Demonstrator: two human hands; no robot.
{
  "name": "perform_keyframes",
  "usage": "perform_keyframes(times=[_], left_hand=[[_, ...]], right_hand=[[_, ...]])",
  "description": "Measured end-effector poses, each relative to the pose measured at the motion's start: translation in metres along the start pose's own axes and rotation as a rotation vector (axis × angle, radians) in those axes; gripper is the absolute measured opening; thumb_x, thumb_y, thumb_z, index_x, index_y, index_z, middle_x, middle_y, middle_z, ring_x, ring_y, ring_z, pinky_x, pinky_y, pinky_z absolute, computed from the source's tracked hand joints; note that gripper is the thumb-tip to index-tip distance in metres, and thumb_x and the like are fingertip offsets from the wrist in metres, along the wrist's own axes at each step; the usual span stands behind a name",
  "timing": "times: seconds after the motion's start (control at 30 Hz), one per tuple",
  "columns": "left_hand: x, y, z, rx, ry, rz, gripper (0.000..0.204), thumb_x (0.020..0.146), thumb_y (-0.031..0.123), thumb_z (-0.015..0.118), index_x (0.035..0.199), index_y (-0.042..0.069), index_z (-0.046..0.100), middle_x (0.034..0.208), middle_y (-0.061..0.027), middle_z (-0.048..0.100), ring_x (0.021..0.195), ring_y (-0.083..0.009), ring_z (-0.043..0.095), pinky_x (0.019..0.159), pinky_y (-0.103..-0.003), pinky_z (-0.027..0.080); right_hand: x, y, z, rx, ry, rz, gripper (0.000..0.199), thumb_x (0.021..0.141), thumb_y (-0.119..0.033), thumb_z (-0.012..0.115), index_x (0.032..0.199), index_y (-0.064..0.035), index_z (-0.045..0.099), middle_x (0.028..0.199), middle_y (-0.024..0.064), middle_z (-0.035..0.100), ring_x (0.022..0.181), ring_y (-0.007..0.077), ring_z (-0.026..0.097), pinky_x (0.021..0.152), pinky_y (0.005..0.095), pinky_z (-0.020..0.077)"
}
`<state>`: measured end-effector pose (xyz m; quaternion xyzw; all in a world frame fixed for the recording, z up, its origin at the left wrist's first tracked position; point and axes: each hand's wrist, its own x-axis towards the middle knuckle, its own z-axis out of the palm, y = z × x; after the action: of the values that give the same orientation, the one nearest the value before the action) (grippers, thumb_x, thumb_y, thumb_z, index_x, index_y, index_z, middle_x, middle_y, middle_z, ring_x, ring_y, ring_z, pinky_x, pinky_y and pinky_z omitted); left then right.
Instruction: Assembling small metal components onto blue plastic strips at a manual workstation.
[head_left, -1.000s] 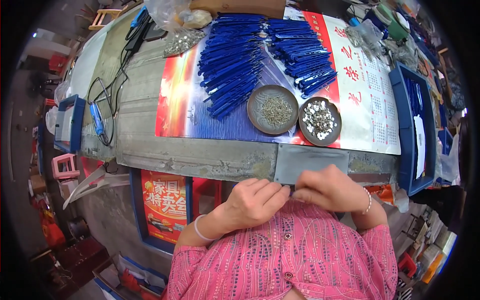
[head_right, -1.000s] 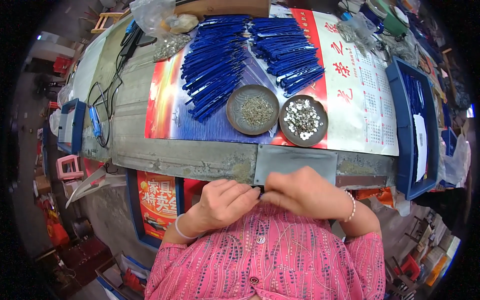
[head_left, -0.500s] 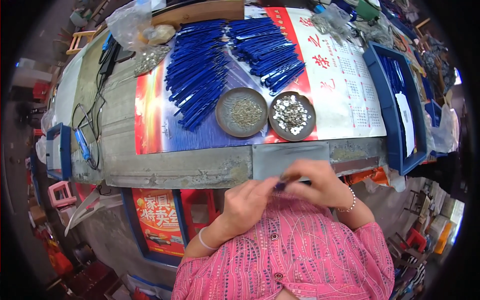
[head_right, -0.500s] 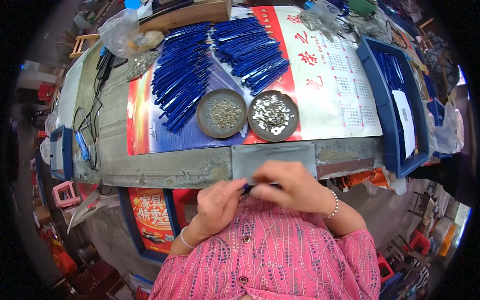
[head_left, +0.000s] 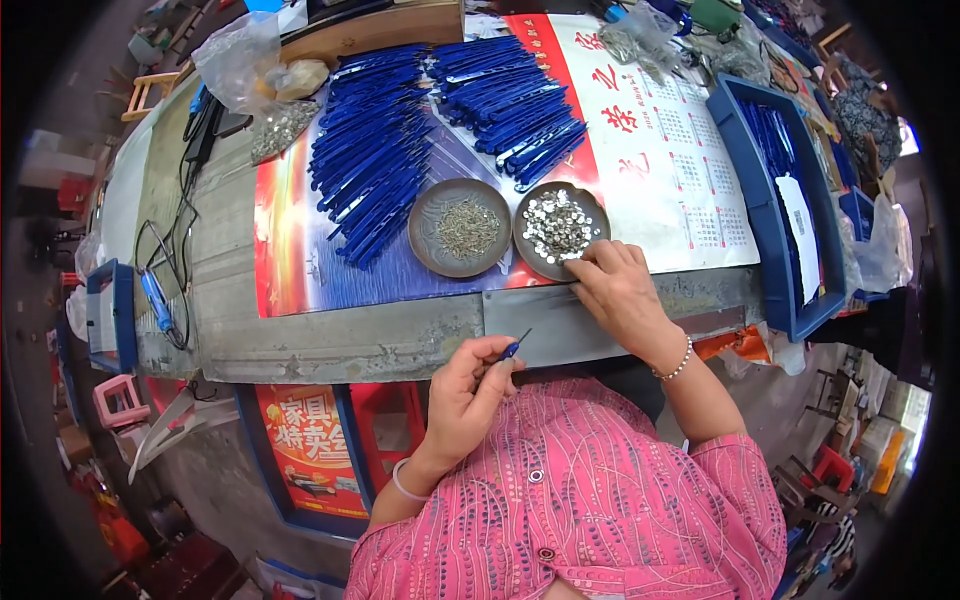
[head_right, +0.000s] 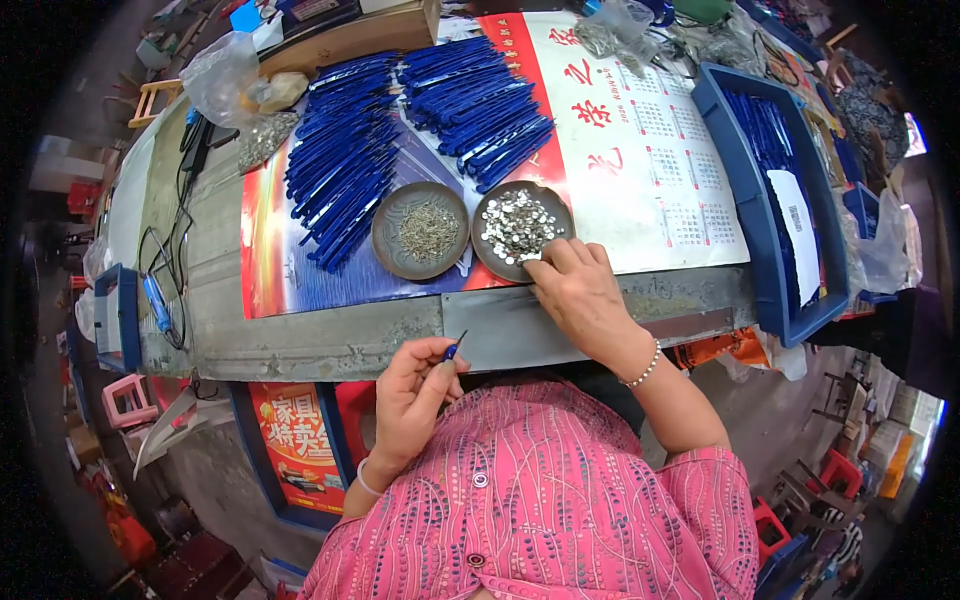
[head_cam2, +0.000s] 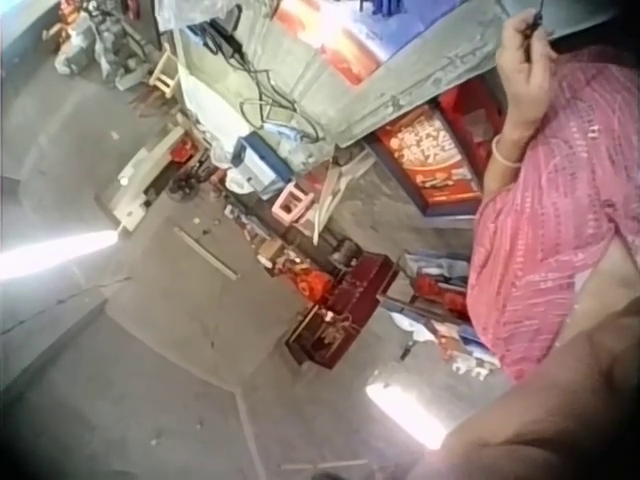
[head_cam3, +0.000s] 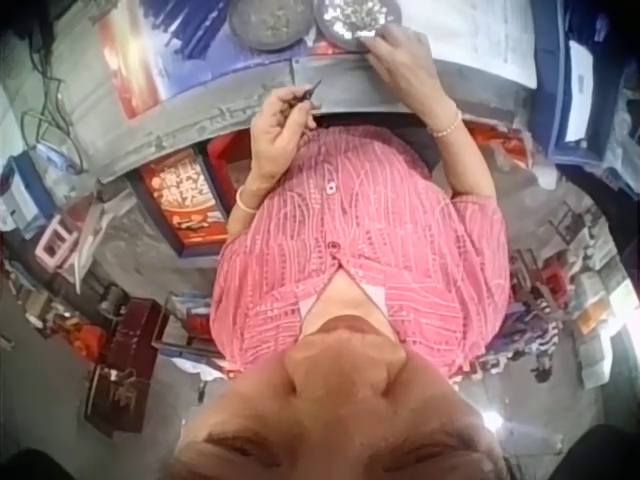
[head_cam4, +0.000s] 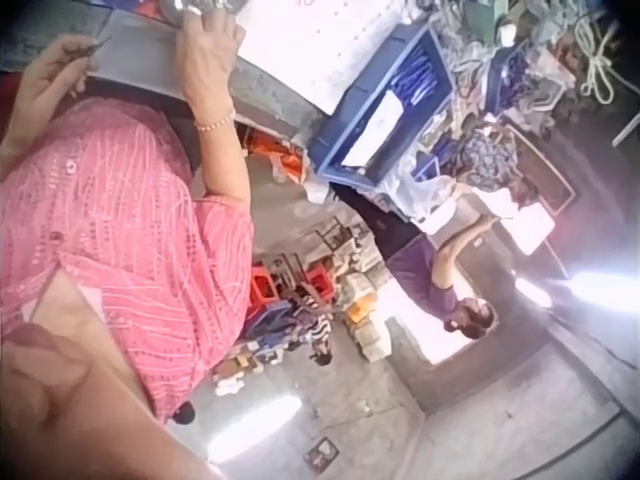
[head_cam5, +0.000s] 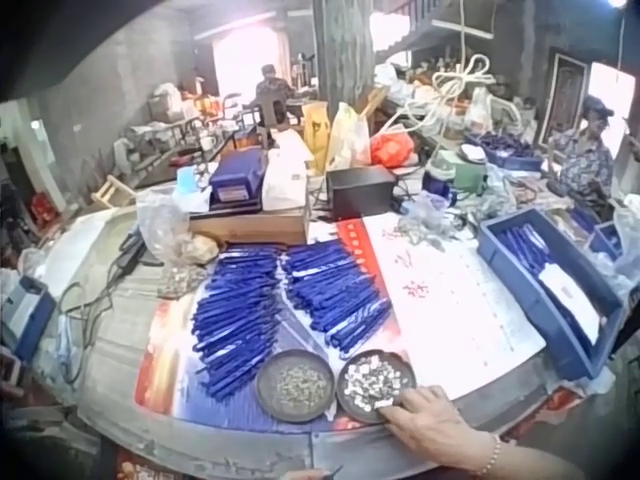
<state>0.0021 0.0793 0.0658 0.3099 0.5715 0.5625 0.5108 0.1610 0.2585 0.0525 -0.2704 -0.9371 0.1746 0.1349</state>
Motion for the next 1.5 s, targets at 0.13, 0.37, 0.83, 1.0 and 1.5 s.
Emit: perform_keyframes(times=[0.13, 0.37, 0.83, 1.0, 1.5], left_hand=[[0.006, 0.002, 0.0, -0.172, 0.025, -0.075, 0.02, 0.092, 0.002, 0.051, 0.111, 0.0, 0.051, 0.092, -0.0069, 0.061, 0.068, -0.0062, 0.052, 0.06, -0.019, 0.042], [0.013, -0.003, 0.004, -0.329, 0.033, 0.158, 0.017, 0.091, 0.003, 0.053, 0.108, 0.001, 0.051, 0.096, -0.0107, 0.059, 0.068, -0.0106, 0.053, 0.061, -0.022, 0.044], [0.025, 0.008, 0.011, -0.197, -0.029, 0.504, 0.025, 0.089, -0.006, 0.051, 0.114, 0.001, 0.052, 0.102, -0.0096, 0.055, 0.078, -0.0086, 0.054, 0.067, -0.02, 0.046], [0.02, 0.006, 0.008, -0.282, -0.013, 0.503, 0.025, 0.09, -0.005, 0.052, 0.114, 0.001, 0.052, 0.101, -0.0089, 0.056, 0.076, -0.0081, 0.053, 0.065, -0.02, 0.045], [0.013, 0.003, 0.016, -0.356, -0.009, 0.292, 0.028, 0.093, 0.0, 0.051, 0.121, 0.0, 0.053, 0.106, -0.0043, 0.05, 0.076, -0.0075, 0.051, 0.066, -0.02, 0.042]], right_hand=[[0.005, 0.003, 0.001, -0.004, -0.026, -0.047, 0.021, 0.073, -0.006, 0.066, 0.092, -0.005, 0.06, 0.093, 0.009, 0.053, 0.088, 0.027, 0.051, 0.081, 0.0362, 0.0382], [0.0, -0.01, -0.015, 0.213, 0.022, -0.019, 0.016, 0.074, 0.0, 0.064, 0.088, -0.0022, 0.056, 0.089, 0.0097, 0.055, 0.086, 0.0262, 0.054, 0.077, 0.0349, 0.0415], [0.019, -0.076, -0.066, 0.696, 0.17, -0.324, 0.02, 0.072, 0.012, 0.062, 0.086, -0.0018, 0.056, 0.099, 0.0181, 0.065, 0.085, 0.0218, 0.064, 0.074, 0.0293, 0.0511], [0.015, -0.08, -0.06, 0.857, 0.198, -0.252, 0.02, 0.071, 0.012, 0.063, 0.086, -0.0018, 0.057, 0.095, 0.016, 0.065, 0.085, 0.0215, 0.064, 0.072, 0.0291, 0.0498], [0.001, -0.085, -0.027, 0.819, 0.184, -0.035, 0.016, 0.074, 0.009, 0.064, 0.085, -0.0009, 0.057, 0.082, 0.0096, 0.061, 0.077, 0.0195, 0.06, 0.068, 0.0294, 0.0481]])
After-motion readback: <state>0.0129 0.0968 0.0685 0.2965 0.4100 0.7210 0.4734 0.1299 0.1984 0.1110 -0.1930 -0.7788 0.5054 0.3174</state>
